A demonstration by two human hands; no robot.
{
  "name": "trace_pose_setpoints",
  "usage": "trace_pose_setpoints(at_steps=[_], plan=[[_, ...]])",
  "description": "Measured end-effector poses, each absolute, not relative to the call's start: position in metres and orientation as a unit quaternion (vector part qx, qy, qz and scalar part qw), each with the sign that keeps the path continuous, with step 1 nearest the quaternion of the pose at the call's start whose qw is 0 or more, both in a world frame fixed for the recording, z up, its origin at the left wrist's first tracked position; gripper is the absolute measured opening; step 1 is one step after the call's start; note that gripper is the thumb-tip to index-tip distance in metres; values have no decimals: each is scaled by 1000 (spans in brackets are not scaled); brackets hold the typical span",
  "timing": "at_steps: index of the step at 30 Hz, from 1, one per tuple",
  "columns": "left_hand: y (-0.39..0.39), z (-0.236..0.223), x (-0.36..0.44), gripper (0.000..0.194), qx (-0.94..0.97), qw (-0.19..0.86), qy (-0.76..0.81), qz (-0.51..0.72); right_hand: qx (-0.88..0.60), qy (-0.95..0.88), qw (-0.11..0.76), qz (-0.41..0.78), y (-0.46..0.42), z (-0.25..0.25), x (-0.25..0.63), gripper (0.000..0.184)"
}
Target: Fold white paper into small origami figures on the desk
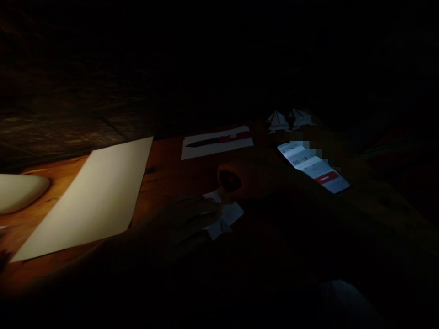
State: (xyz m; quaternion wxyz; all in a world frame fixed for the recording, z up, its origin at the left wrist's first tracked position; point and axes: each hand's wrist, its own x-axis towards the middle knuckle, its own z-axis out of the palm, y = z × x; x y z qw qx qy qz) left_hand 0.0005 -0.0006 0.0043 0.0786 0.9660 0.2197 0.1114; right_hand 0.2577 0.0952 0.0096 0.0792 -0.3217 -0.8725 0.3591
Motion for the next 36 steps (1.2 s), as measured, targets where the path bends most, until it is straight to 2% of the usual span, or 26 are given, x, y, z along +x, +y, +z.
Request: trace_pose_setpoints(at_steps=[12,18,26,30,36], plan=[[-1,2,-2,40,961,101,224,127,-298,-869,59,391,99,18,260,44],[1,1,0,40,963,101,216,128,-369,-854,95,354,89,16,250,35],[-3,5,0,41,963,84,223,124,-330,-869,84,359,98,13,256,34],[-7,6,3,41,967,51,236,82,-307,-875,128,351,88,17,252,34],[-6,8,5,32,965,66,233,99,-272,-887,162,336,80,1,235,36]])
